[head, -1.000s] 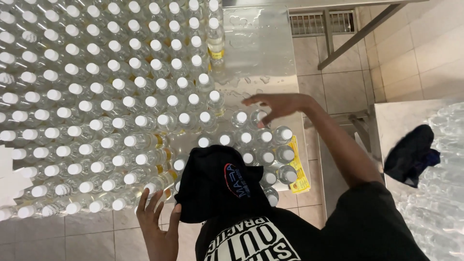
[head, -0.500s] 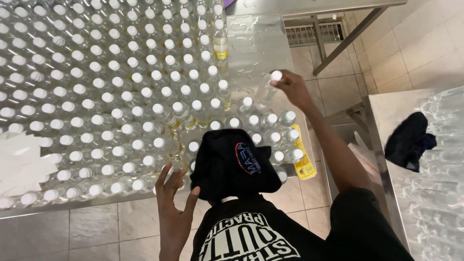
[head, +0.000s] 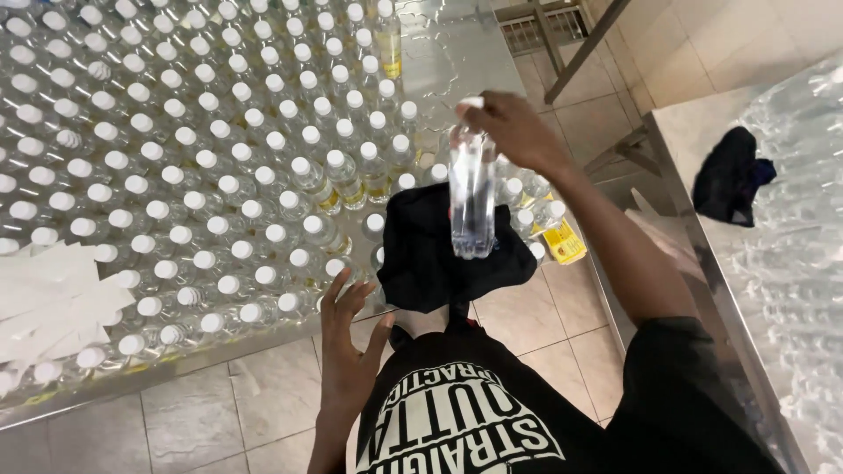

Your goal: Manually applying adhesive labels to plastic water bottles in a production facility.

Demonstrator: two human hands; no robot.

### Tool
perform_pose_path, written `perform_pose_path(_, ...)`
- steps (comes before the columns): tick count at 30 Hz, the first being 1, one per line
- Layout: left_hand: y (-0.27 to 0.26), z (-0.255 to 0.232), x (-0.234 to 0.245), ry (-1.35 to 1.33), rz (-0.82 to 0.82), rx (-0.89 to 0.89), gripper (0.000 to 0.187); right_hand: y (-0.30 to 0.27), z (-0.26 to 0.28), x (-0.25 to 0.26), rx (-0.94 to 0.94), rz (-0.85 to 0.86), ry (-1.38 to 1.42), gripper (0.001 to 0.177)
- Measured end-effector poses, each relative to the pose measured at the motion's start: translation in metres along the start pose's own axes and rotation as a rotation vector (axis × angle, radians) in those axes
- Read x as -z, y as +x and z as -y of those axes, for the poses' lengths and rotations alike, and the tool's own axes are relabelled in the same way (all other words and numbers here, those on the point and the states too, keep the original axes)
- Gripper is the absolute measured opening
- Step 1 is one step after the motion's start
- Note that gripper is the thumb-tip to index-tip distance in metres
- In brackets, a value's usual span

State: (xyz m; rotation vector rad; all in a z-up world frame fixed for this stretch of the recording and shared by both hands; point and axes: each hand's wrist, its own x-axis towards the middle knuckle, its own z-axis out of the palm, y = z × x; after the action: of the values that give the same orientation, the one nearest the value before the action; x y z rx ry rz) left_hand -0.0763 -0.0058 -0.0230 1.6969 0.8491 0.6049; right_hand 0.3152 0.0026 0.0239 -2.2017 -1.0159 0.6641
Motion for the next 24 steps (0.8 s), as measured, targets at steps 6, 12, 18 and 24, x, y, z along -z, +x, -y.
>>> perform_pose_path(6, -0.012, 0.004, 0.011, 0.004, 0.085, -0.027, 0.045, 0.02, -0.009, -0.076, -0.084, 0.292, -0.021, 0.056)
perform_pose_path(12, -0.015, 0.002, 0.009, -0.041, 0.084, 0.026, 0.045, 0.05, -0.051, -0.125, 0.007, 0.218, -0.391, 0.065)
perform_pose_path(18, -0.007, -0.005, 0.003, 0.029, 0.197, 0.057, 0.052, -0.053, 0.008, -0.002, 0.127, 0.249, -0.259, 0.06)
perform_pose_path(24, 0.016, -0.002, 0.012, -0.297, 0.346, 0.052, 0.056, -0.106, -0.247, 0.076, 0.735, 0.598, 0.578, 0.073)
